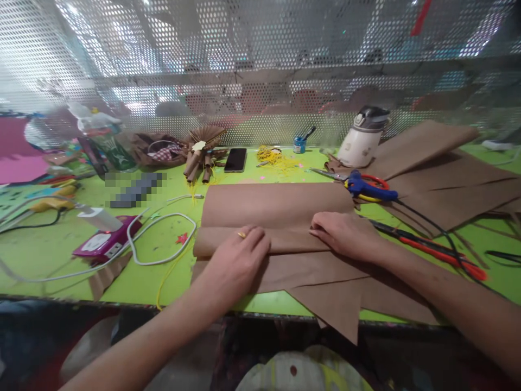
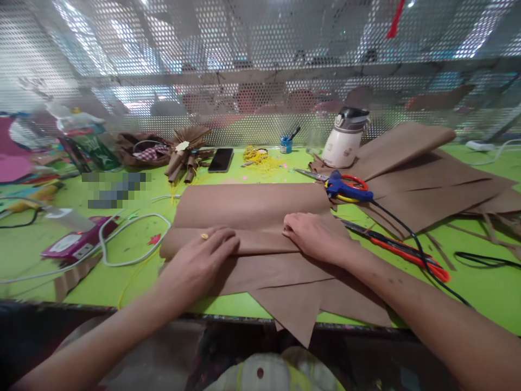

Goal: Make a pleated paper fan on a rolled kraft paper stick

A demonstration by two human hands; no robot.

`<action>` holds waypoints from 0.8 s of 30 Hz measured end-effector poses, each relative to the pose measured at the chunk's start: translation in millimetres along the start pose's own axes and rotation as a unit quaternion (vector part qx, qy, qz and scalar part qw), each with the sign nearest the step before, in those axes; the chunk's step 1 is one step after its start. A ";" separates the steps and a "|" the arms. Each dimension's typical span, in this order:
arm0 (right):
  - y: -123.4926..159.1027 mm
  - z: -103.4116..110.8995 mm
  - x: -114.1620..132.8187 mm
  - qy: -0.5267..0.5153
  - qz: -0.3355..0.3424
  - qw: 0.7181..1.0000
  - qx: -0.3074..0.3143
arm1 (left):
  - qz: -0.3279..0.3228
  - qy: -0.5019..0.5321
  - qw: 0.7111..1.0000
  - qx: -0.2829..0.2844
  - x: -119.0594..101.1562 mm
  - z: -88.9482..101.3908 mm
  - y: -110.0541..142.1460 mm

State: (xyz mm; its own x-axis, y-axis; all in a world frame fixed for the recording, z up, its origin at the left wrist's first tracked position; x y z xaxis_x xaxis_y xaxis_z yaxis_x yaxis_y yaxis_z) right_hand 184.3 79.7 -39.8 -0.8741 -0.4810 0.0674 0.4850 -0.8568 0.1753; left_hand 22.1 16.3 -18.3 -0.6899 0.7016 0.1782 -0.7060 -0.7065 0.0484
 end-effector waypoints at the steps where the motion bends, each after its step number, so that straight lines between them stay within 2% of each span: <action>1: 0.1 -0.7 0.1 0.002 0.003 1.000 -0.004 | -0.026 0.015 0.999 -0.010 -9.7 -0.4 -1.4; 5: 1.4 -4.0 -2.7 0.007 0.012 0.999 -0.029 | -0.038 0.070 0.997 -0.019 -29.9 -4.1 -6.8; 16: 4.3 -1.1 0.0 0.007 0.038 0.996 -0.081 | -0.028 0.082 0.996 0.017 -34.1 -8.7 -6.1; 20: 7.8 0.8 6.3 0.033 0.076 0.990 -0.117 | -0.021 0.069 0.997 0.024 -35.8 -9.4 -6.8; 24: 25.6 6.5 39.5 0.034 0.183 0.975 -0.121 | -0.015 0.054 0.998 0.016 -37.1 -8.9 -6.9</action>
State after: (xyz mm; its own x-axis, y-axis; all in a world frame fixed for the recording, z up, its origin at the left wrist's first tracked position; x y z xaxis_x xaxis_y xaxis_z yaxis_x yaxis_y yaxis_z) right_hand 162.0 40.1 -26.3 -0.6410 -0.7674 0.0151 0.7639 -0.6397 -0.0851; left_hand 51.1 -3.9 -34.0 -0.6831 0.7270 0.0690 -0.7222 -0.6865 0.0846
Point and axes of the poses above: each hand's wrist, its own y-axis away from the middle knuckle, its own z-axis out of the back of the hand, x = y × z, the point moved 8 cm from there along -y, towards the middle knuckle, and after that the axes turned 14 degrees about x, right-handed, at the moved point
